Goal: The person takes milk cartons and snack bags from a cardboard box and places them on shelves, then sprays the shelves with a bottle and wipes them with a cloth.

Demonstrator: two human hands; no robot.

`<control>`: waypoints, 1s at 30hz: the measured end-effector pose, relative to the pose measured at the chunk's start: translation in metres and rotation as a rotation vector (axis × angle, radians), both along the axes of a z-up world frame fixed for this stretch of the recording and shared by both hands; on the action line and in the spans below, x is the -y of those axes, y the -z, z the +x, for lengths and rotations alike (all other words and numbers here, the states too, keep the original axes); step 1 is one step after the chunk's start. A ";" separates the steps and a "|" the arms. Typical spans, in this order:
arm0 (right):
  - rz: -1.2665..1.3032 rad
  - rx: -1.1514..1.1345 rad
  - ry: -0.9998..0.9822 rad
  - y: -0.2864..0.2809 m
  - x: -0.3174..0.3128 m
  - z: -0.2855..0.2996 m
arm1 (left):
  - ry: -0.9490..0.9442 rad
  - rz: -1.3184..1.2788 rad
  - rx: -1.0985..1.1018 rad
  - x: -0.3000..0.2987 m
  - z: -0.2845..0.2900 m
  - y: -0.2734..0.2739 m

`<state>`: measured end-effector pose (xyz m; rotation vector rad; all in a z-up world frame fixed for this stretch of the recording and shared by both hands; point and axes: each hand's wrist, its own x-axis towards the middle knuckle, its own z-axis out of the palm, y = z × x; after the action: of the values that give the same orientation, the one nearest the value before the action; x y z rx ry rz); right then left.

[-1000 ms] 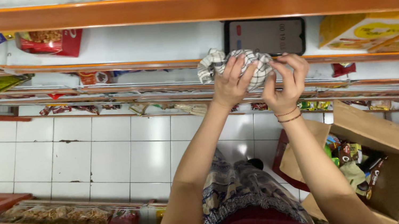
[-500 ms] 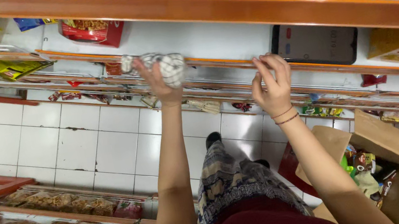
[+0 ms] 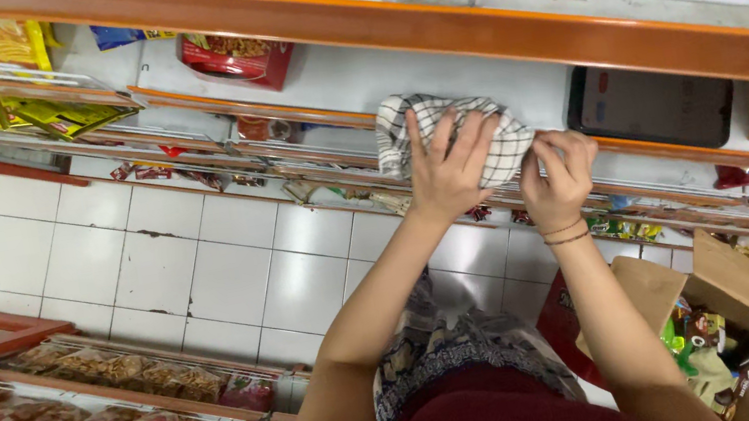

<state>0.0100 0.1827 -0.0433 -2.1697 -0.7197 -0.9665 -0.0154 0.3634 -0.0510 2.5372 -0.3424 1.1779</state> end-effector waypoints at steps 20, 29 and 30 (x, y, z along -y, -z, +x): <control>-0.066 -0.149 -0.011 -0.018 -0.082 -0.018 | 0.027 -0.179 -0.162 -0.075 -0.016 -0.048; -0.202 -0.003 -0.287 -0.050 -0.164 -0.020 | -0.269 -0.188 -0.191 -0.205 -0.044 -0.044; -0.230 -0.009 -0.312 -0.055 -0.174 -0.019 | -0.293 -0.199 -0.173 -0.217 -0.047 -0.042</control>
<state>-0.0087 0.3567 0.0113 -2.1643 -1.1733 -0.7401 -0.0629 0.5801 -0.0086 2.5443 0.1857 1.0186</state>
